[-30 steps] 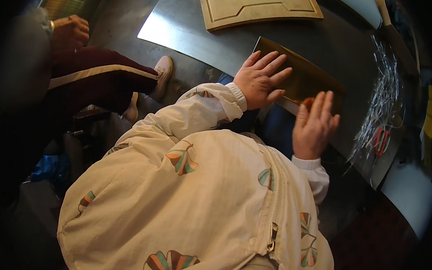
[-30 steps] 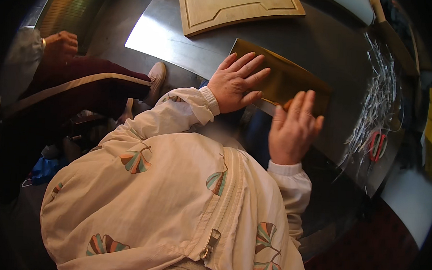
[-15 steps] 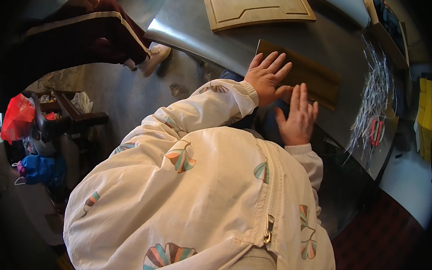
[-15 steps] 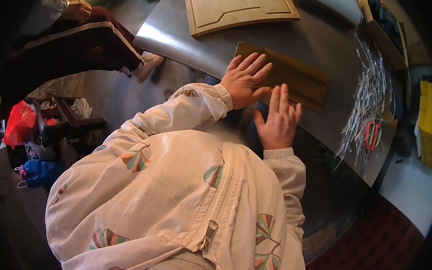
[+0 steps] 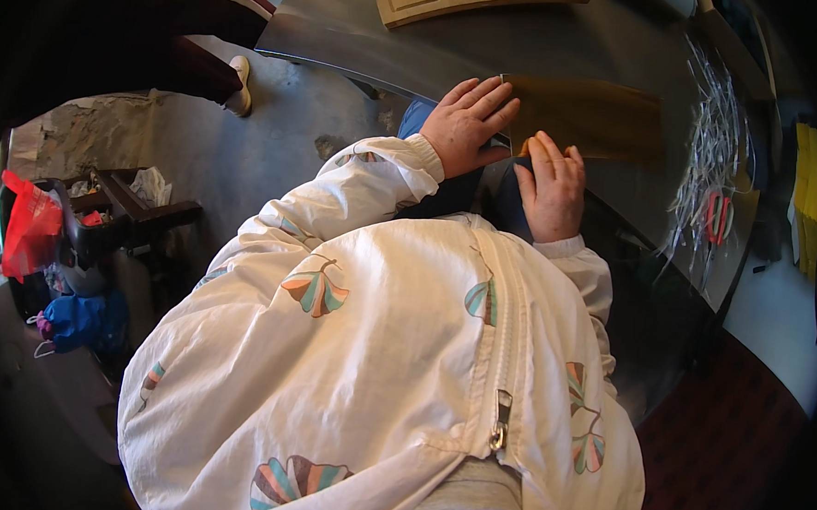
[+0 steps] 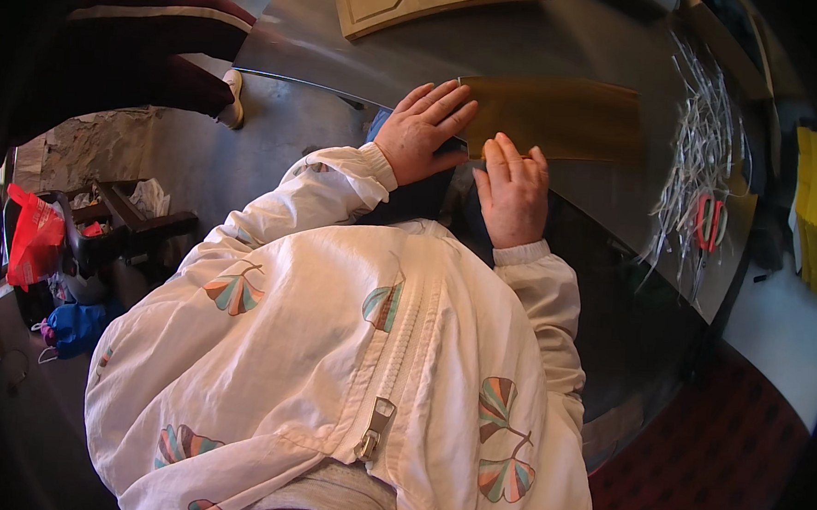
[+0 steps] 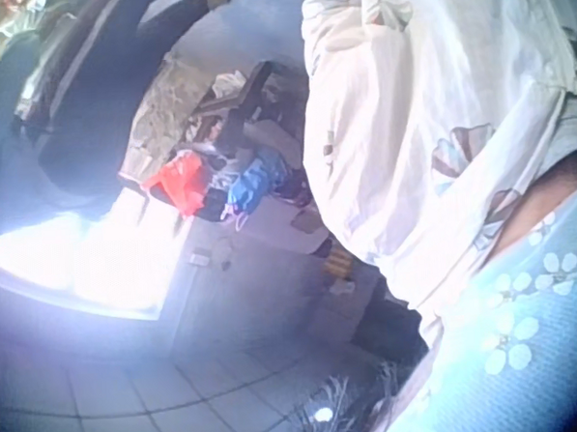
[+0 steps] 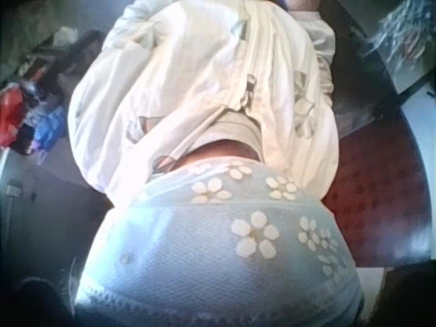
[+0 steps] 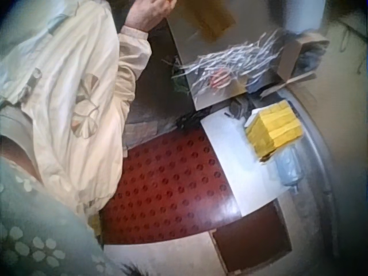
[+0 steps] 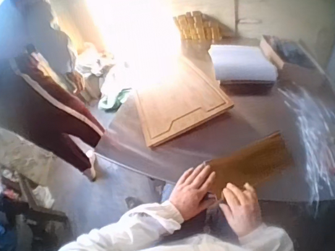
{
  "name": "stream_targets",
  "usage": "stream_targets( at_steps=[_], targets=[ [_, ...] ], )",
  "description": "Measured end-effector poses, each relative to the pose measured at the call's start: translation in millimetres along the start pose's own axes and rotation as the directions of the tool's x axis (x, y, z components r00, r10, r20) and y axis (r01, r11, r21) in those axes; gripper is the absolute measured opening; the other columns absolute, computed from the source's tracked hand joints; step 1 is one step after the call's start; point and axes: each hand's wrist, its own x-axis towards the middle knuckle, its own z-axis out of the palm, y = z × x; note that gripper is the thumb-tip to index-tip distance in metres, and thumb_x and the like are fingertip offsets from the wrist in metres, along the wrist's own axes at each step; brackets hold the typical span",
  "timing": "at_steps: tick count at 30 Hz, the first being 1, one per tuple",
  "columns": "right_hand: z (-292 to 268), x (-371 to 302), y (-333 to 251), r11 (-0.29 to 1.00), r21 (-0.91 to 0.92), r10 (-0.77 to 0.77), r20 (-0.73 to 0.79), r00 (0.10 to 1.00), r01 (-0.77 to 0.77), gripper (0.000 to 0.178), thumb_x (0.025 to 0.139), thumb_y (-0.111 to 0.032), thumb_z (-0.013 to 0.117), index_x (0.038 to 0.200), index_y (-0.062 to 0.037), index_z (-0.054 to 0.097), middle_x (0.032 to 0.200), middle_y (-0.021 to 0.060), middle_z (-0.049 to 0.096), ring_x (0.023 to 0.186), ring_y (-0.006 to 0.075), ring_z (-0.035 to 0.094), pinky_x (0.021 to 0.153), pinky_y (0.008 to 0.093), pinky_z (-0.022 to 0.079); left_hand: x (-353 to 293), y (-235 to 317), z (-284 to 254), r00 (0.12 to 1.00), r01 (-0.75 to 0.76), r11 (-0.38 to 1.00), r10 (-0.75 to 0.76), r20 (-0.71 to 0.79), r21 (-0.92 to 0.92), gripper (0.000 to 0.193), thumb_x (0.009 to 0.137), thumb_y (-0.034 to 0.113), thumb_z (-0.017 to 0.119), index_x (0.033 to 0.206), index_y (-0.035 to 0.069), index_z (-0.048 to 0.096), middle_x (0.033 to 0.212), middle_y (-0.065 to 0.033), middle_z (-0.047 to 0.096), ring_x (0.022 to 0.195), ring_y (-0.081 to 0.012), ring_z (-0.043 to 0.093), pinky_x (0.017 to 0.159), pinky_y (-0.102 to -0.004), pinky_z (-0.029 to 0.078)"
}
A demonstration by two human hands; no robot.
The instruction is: The person folds a gold-colored sheet of paper into a triangular shape on their lap, then unfolds it and refolds it into a different shape. They repeat folding and unfolding actions, adjusting creases with both hands.
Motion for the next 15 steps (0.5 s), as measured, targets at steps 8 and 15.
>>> stream_targets(
  at_steps=[8,15],
  targets=[
    [-1,21,12,0.993,0.120,-0.002,-0.118,0.993,0.017,0.016,0.088,-0.010,0.067,0.103,-0.0043,0.066,0.101,0.0101,0.069,0.093,0.0324,0.063,0.090,0.0415,0.050,11,-10,-5,0.993,-0.022,0.992,0.008,-0.116,-0.126,0.051,0.082,0.033,0.073,0.125,0.008,0.059,0.135,-0.0097,0.055,0.132,-0.0277,0.047,0.111,-0.0452,0.034],
    [3,44,8,0.914,0.310,0.334,-0.209,0.919,-0.262,0.012,0.097,-0.012,0.056,0.100,-0.0014,0.060,0.089,0.0177,0.065,0.079,0.0363,0.062,0.070,0.0406,0.050,30,-14,-3,0.956,0.080,0.973,-0.136,-0.260,-0.215,0.022,0.079,0.021,0.076,0.097,0.012,0.071,0.109,-0.0075,0.064,0.113,-0.0283,0.059,0.095,-0.0431,0.044]
  ],
)
